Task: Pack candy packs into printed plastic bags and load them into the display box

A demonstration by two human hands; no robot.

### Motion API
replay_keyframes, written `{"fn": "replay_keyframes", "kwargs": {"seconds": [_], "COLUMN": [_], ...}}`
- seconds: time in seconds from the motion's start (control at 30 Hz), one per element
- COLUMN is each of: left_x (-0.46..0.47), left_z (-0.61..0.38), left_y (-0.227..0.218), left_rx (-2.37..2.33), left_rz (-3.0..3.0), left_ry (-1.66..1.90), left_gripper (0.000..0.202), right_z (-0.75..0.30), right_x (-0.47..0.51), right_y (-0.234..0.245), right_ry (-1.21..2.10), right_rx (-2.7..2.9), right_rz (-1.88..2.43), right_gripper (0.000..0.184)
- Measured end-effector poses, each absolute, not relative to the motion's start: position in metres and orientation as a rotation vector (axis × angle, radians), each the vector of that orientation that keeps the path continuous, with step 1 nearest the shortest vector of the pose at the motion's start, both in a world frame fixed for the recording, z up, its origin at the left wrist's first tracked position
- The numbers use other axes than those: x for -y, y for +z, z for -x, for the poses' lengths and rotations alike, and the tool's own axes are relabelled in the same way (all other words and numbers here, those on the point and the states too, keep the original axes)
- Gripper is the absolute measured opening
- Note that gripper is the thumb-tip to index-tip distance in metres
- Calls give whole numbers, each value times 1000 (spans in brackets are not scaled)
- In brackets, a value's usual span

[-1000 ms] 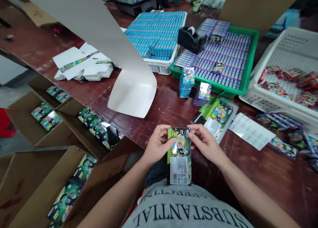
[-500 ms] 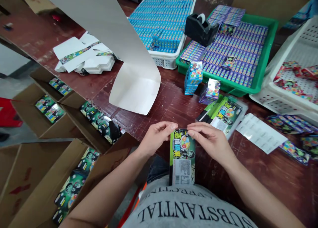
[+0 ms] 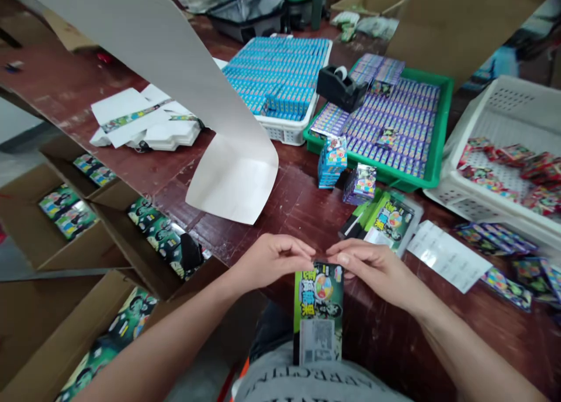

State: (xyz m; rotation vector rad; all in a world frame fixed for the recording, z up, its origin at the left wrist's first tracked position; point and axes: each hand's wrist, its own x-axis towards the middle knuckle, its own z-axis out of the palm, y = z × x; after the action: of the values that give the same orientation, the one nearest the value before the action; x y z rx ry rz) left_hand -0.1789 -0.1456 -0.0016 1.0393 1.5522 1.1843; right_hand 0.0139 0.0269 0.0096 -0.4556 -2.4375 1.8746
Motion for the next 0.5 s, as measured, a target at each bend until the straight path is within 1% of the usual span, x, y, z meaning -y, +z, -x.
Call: {"fn": "replay_keyframes", "kwargs": {"seconds": [0.03,0.1,0.17,0.23,0.27,0.3,0.33,0.37,0.4,0.43,0.47,0.5], "left_x": [145,143,138,133,130,128,126,125,124,125,126,129], "left_z": [179,180,181,182,182,182,181,179,177,175,174,173], "left_y": [2,10,19,25,26,25,23,20,17,13,9,5], "left_rx": [-1584,-1657,-1652,-1575,-1543,-1532,-1542,-1564,-1588,-1607,-1619,-1621], "left_rz": [-1117,-1333,-1576,-1734,-1760,-1751,-1716,-1663,-1599,-1529,-1458,-1389], "left_ry": [1174,1092,942,836,828,852,902,960,1006,1032,1039,1033], "left_gripper": [17,15,24,33,31,25,19,17,21,24,22,16], "right_z": [-8,13,46,84,102,118,130,139,142,141,134,122], "right_x": [-37,-66,-106,-149,-168,-185,-197,-205,-208,-206,-199,-189], "right_y": [15,30,45,54,56,57,57,56,56,56,57,57], "right_ry": [1795,1471,1026,625,495,402,341,305,290,290,308,340], "right_rx": [2509,2630,2682,2779,2865,2949,3022,3068,3079,3049,2990,2913], "right_rz": [353,164,65,17,25,32,28,19,1,-20,-35,-38], "right_gripper": [27,27,49,79,91,97,98,97,94,91,89,89]}}
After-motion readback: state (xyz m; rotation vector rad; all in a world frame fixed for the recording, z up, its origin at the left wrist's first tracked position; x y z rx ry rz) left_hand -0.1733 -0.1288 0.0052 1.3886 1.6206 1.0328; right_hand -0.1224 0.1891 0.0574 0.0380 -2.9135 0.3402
